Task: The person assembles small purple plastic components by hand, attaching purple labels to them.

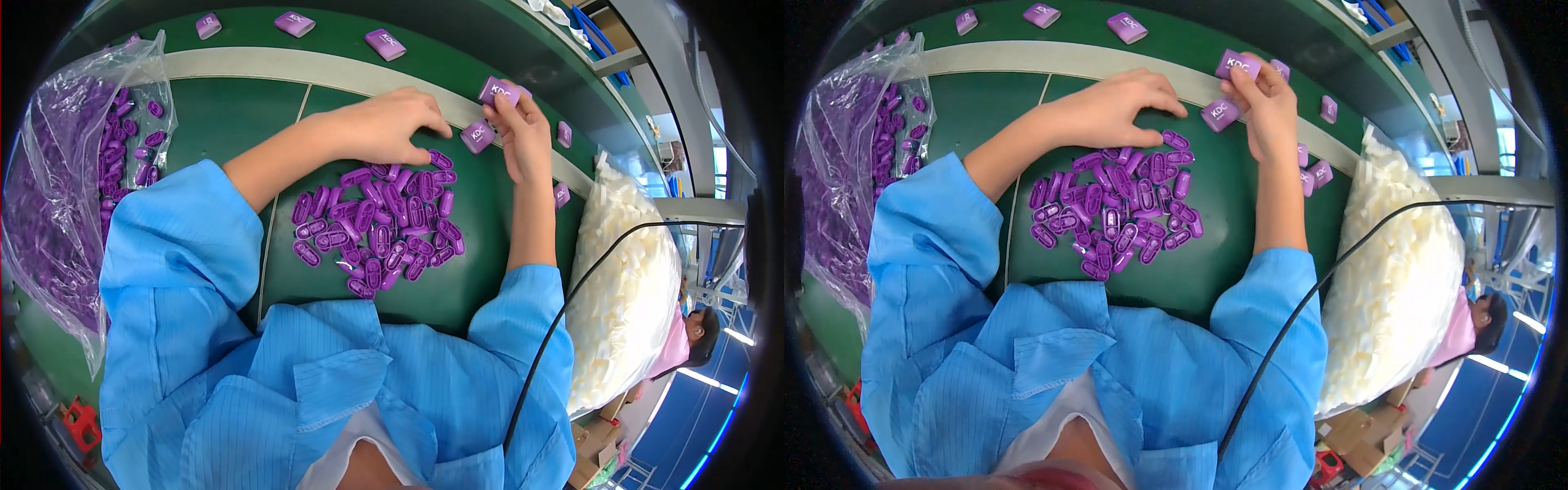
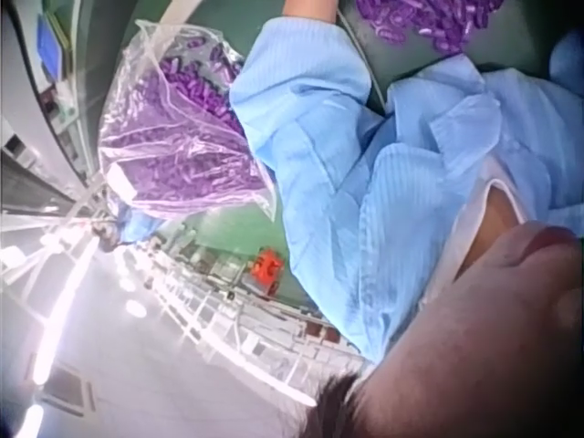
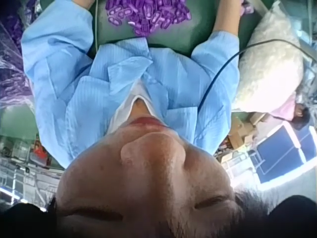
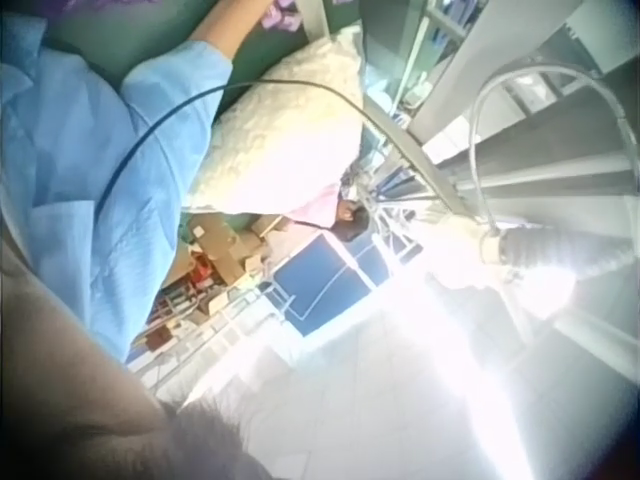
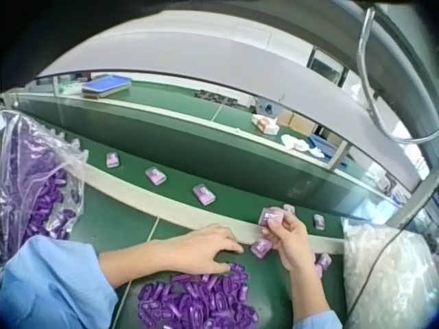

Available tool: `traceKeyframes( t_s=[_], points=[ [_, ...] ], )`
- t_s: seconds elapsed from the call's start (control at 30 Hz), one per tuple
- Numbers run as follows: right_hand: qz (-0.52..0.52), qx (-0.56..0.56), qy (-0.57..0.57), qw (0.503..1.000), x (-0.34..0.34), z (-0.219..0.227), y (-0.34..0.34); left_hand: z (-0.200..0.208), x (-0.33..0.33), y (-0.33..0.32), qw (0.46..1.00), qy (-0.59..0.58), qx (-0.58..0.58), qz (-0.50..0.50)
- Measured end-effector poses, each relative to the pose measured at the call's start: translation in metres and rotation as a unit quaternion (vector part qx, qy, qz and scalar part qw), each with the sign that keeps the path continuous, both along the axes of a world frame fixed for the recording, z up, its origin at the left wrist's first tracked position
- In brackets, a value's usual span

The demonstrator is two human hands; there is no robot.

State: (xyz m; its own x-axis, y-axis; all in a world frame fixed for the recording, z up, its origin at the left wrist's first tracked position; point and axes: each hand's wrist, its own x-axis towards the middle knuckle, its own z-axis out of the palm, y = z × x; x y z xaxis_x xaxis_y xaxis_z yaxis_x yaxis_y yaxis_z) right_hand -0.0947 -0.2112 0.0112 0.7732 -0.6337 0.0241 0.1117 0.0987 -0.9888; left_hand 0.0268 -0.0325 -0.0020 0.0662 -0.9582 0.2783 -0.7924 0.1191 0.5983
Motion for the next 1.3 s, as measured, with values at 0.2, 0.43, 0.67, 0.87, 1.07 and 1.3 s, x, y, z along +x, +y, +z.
traceKeyframes(
  t_s=[0.2, 0.43, 0.67, 0.87, 1.07, 1.3],
  points=[
    [0.083, 0.014, 0.012, 0.996, -0.017, 0.001, 0.024, -0.004, -0.008, -0.006, 0.999, -0.036, 0.009, -0.016],
    [0.098, -0.069, 0.038, 0.992, -0.005, 0.004, 0.051, 0.008, 0.014, 0.007, 0.929, 0.358, -0.01, 0.093],
    [0.097, 0.01, 0.01, 0.995, 0.009, -0.005, 0.062, 0.001, 0.015, 0.012, 0.863, 0.481, -0.052, 0.148],
    [0.089, 0.008, 0.001, 0.996, 0.006, -0.01, 0.06, 0.001, 0.008, 0.014, 0.918, 0.355, -0.057, 0.167],
    [0.09, -0.017, -0.001, 0.996, 0.003, -0.005, 0.061, 0.004, 0.005, 0.017, 0.919, 0.351, -0.045, 0.173],
    [0.081, -0.039, 0.019, 0.996, 0.002, 0.0, 0.063, -0.001, -0.004, 0.017, 0.922, 0.327, -0.104, 0.179]
  ],
)
